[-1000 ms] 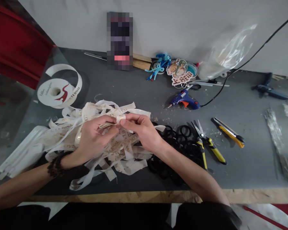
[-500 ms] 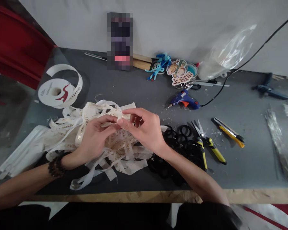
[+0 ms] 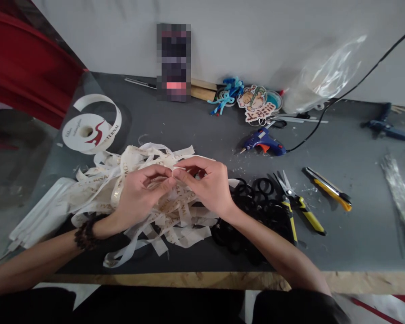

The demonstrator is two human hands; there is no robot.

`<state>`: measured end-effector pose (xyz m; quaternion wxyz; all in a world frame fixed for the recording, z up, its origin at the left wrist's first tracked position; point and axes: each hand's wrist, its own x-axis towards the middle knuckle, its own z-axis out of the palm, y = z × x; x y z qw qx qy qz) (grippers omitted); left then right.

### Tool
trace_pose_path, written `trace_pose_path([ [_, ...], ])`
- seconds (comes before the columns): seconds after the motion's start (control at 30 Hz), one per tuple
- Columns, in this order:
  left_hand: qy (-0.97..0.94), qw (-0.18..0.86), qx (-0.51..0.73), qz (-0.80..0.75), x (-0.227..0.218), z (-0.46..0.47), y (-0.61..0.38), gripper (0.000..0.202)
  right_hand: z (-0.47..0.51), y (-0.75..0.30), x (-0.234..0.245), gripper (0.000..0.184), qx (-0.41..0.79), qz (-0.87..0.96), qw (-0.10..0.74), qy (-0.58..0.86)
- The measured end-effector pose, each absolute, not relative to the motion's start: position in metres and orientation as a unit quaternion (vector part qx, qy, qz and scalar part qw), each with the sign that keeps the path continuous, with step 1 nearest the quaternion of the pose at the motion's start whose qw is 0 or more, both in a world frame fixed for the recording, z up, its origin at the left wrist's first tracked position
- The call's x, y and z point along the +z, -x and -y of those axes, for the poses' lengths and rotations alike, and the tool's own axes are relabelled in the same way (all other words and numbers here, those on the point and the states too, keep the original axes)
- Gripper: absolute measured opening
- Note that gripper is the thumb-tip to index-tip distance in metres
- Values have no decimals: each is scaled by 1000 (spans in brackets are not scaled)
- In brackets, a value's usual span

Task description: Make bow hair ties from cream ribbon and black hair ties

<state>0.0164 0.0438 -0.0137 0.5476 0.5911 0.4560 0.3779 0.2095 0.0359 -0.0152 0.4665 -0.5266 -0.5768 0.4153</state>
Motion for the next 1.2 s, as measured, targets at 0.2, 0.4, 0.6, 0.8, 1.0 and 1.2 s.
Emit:
trace_pose_path([
  [0.2,-584,560,375,-453,-14,-43,-17,16,-37,-210,-15,24,482,555,461,496],
  [0.4,-553,556,406,-470,-19,-42,-17,15,-38,-211,-17,24,508,540,463,485],
  [0.6,-579,552,371,-472,-14,-43,-16,19,-37,-209,-15,22,481,560,454,499],
  [0.8,-575,558,377,-463,-15,-40,-16,22,-36,-208,-15,25,484,548,453,510],
  [1.0,-527,589,408,-457,-22,-43,-18,17,-35,-207,-13,24,482,555,448,509],
  [1.2,-560,569,397,-453,-17,-45,-15,17,-36,-207,-13,25,512,530,456,498],
])
